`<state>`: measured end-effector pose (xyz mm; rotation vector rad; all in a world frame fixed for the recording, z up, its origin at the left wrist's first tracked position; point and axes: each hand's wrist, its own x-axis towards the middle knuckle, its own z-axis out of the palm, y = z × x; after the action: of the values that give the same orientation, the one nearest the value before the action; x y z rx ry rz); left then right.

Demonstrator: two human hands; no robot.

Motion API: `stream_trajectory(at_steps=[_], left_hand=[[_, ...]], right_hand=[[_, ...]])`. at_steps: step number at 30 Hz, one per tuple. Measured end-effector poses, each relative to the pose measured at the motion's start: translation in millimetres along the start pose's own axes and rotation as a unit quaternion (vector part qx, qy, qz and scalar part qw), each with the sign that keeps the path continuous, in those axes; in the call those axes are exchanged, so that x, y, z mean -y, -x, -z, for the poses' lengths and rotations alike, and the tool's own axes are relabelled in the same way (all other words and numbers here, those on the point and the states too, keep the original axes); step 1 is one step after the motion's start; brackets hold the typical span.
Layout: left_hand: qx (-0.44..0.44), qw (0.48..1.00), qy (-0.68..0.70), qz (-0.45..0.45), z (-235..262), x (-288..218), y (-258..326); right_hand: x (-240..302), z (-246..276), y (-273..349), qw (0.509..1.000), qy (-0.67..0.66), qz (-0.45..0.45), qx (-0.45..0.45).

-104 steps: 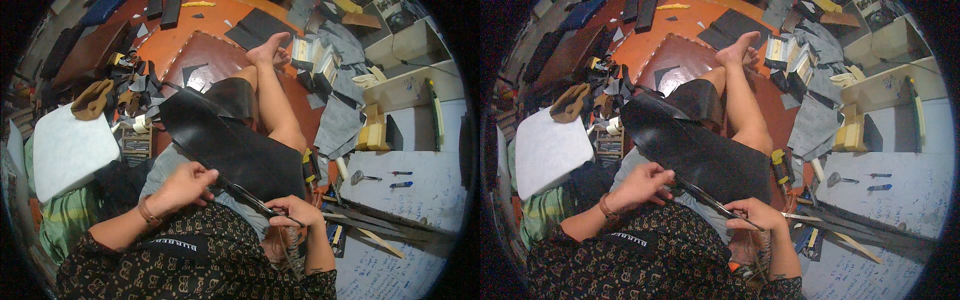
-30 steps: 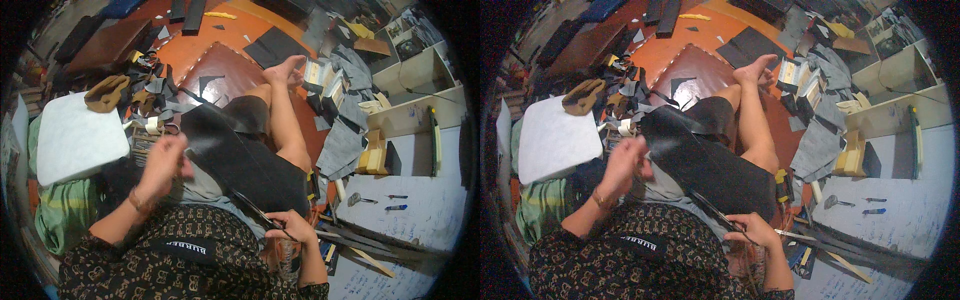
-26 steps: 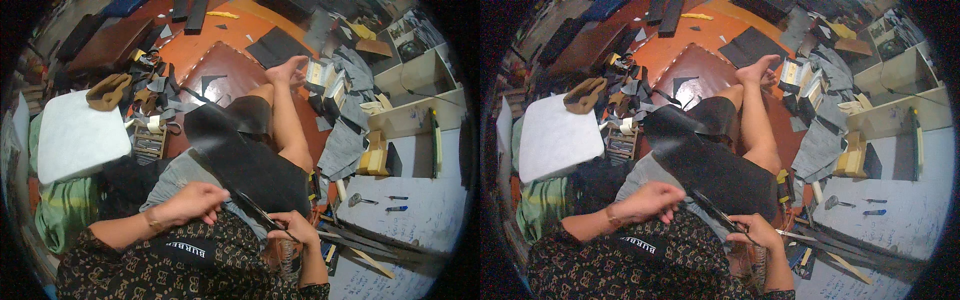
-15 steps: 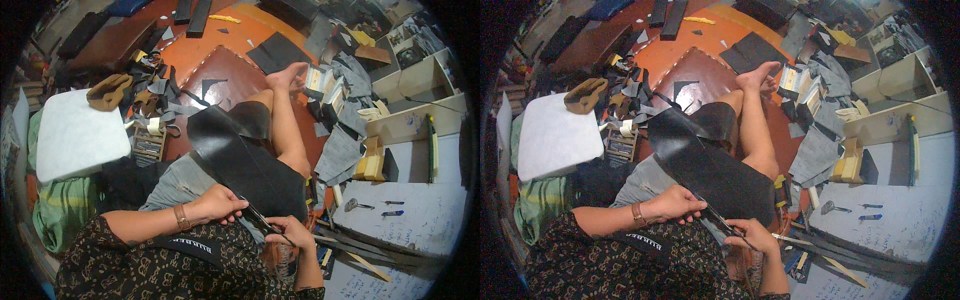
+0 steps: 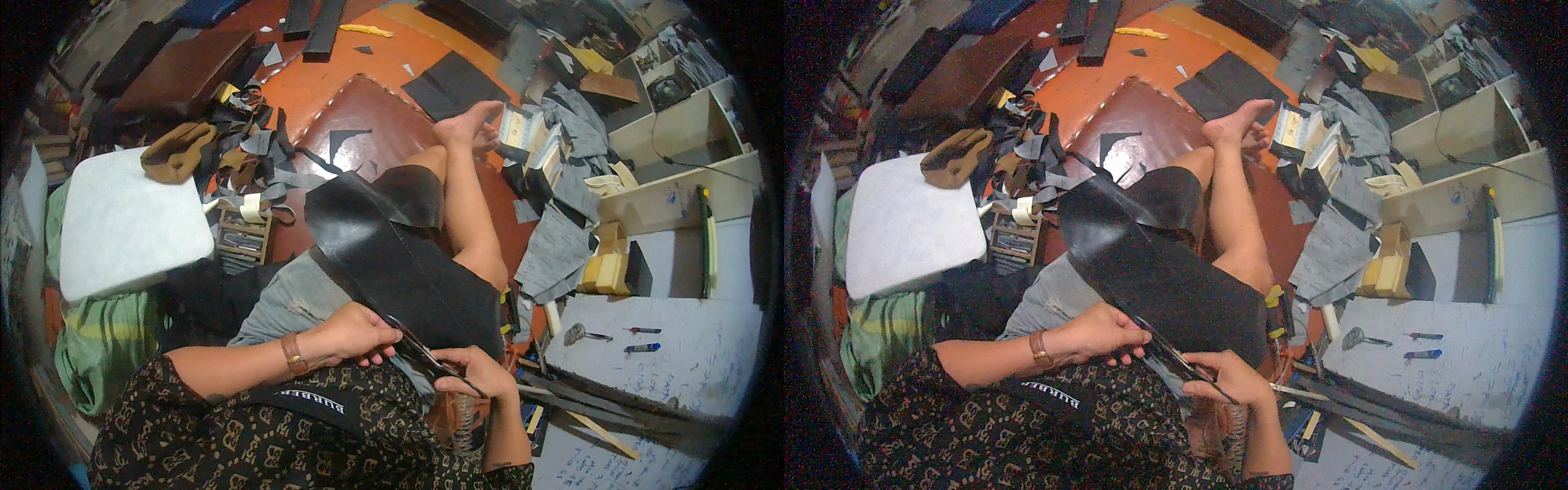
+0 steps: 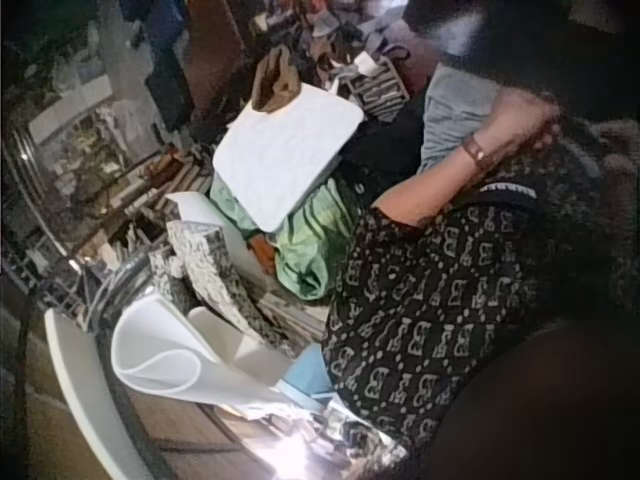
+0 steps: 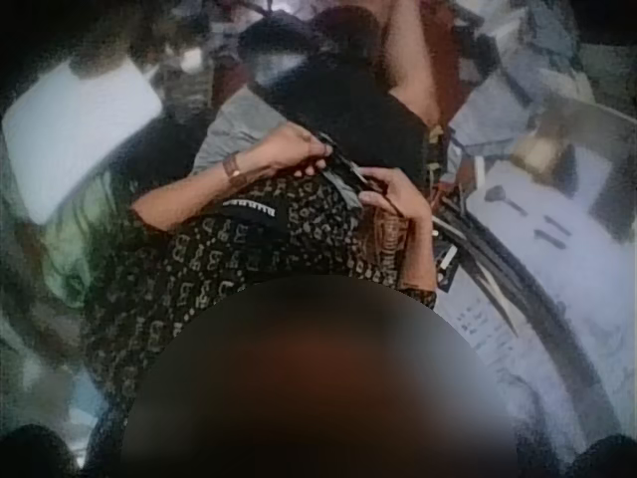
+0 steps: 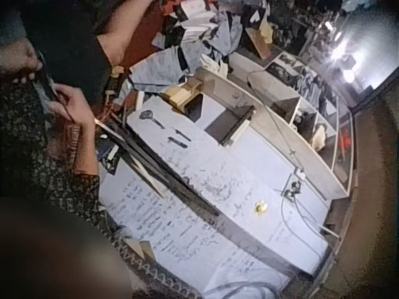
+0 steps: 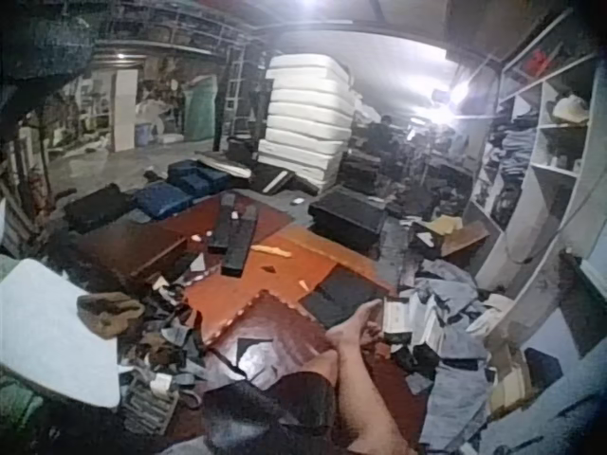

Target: The person measures a black leather sheet with a metal ruler and marks it with a pen. Then the person uses scissors to cut the leather along the marked line, producing a shaped piece.

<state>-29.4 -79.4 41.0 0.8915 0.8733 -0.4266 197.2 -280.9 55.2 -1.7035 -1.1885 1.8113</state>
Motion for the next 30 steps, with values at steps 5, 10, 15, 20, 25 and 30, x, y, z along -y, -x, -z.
stream_trajectory(at_steps=[5,10,15,20,25,30], left_hand=[[0.015,1.000,-0.008,-0.011,0.6,0.8,0.7],[0.008,1.000,-0.005,-0.011,-0.4,-2.1,6.2],[0.016,0.999,-0.021,-0.017,-0.7,-4.1,8.7],[0.018,0.999,-0.027,-0.025,0.3,0.5,6.7],[0.010,0.999,-0.046,-0.025,-0.3,-1.3,7.6],[0.013,0.999,-0.044,-0.029,-0.2,-1.6,6.7]], right_hand=[[4.8,-2.0,-16.5,0.998,0.010,0.063,0.002],[16.8,-3.2,-25.6,0.996,-0.037,0.075,0.026],[23.0,-0.6,-26.1,0.997,-0.040,0.049,0.050],[22.4,-3.1,-28.1,0.997,-0.036,0.059,0.042],[20.3,-5.0,-28.9,0.998,-0.006,0.067,0.018],[24.6,-8.2,-25.4,0.998,-0.037,0.042,-0.006]])
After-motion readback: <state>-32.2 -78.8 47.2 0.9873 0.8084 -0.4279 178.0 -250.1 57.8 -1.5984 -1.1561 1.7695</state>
